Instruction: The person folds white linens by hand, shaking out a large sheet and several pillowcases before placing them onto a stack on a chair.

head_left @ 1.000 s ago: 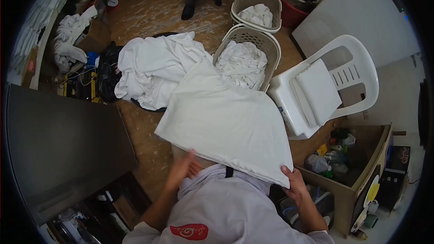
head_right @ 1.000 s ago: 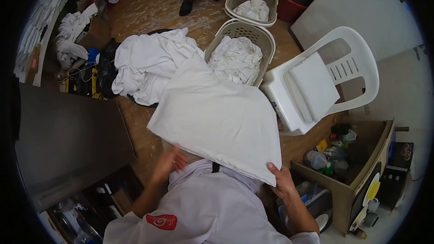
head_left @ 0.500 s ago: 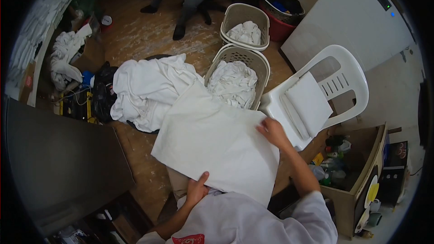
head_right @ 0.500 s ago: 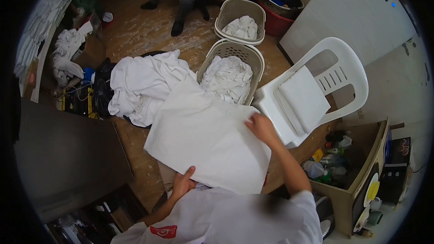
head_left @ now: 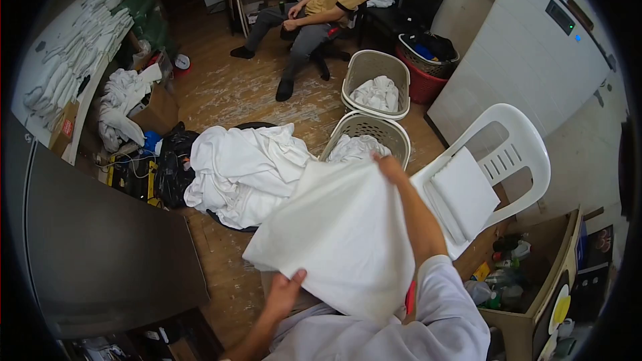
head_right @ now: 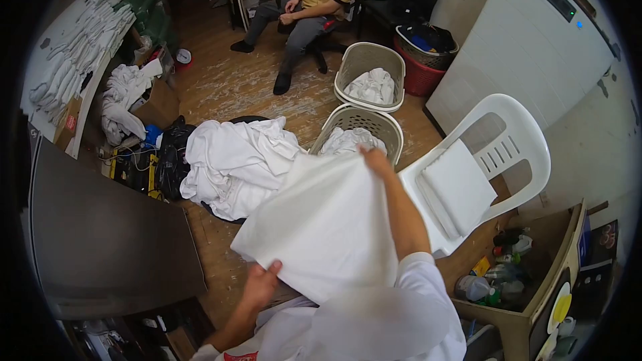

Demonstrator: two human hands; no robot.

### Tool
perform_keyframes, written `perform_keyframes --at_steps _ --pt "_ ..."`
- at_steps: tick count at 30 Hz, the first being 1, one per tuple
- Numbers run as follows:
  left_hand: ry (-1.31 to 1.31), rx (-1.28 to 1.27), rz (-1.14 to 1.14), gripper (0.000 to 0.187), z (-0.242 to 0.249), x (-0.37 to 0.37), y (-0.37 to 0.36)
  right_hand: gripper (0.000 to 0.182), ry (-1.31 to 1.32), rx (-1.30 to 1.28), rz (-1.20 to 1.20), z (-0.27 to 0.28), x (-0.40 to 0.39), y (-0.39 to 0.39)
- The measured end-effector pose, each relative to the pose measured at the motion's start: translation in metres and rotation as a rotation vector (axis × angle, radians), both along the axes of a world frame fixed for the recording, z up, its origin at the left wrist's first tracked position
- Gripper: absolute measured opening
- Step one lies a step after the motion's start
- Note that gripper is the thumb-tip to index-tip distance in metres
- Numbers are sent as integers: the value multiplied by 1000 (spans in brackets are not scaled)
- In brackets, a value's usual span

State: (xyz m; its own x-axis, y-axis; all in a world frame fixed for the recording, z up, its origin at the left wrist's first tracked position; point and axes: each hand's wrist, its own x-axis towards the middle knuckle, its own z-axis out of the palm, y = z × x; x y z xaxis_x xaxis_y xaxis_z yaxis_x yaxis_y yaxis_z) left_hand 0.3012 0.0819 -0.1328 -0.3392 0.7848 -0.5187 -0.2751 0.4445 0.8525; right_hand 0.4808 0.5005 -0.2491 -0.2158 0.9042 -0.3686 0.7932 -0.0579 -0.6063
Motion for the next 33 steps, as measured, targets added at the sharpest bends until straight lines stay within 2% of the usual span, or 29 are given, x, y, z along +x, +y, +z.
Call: perform_keyframes --at_steps 1,2,3,5,7,9,11,13,16,17,18,19,20,21,22,25,26,28,30,31,32,33 --pt "169 154 -58 39 12 -12 16 75 151 182 -136 -5 13 26" --pt "198 187 -45 38 22 -26 31 78 187 178 -238 65 21 13" --pt "226 220 -33 37 33 -40 47 73 250 215 -280 103 35 17" --pt "-124 355 121 34 64 -57 76 66 318 299 -344 169 66 14" --pt "-264 448 112 31 96 -72 93 54 522 375 -251 223 94 -16" --pt "-208 508 96 32 103 -89 102 39 792 402 -103 240 128 -43" --pt "-158 539 91 32 99 -100 89 25 674 474 -82 263 140 -103" --pt "-72 499 40 36 93 -110 72 19 553 453 10 250 167 -153" --pt "139 204 50 25 62 -107 -1 20 565 129 -124 199 206 -248" --pt "184 63 71 24 44 -103 -32 15 526 -12 -91 189 210 -277" --pt "186 -69 54 21 23 -99 -65 11 566 -189 -186 163 221 -310" --pt "175 -231 -6 18 -1 -96 -98 11 486 -273 -135 142 230 -338" --pt "371 -150 -94 16 -19 -82 -123 10 505 -379 -187 117 236 -364" --pt "328 -237 -50 17 -41 -71 -150 14 407 -436 -218 93 243 -384" --pt "287 -321 -2 19 -61 -64 -165 18 465 -537 -274 81 241 -395" --pt "197 -334 29 24 -88 -59 -172 28 434 -591 -300 56 238 -390" --pt "200 -266 -33 28 -85 -68 -160 34 418 -617 -283 56 233 -377" --pt "368 -224 101 33 -73 -77 -117 31 420 -439 -252 49 218 -346" --pt "984 -58 91 36 -56 -72 -55 35 319 -310 -216 49 192 -299" --pt "1010 71 60 40 -45 -65 -20 35 414 -266 -270 51 172 -279" --pt "1049 219 1 43 -58 -62 8 36 507 -224 -324 53 153 -261" --pt "971 331 -161 49 -61 -54 36 37 546 -171 -272 56 136 -243"
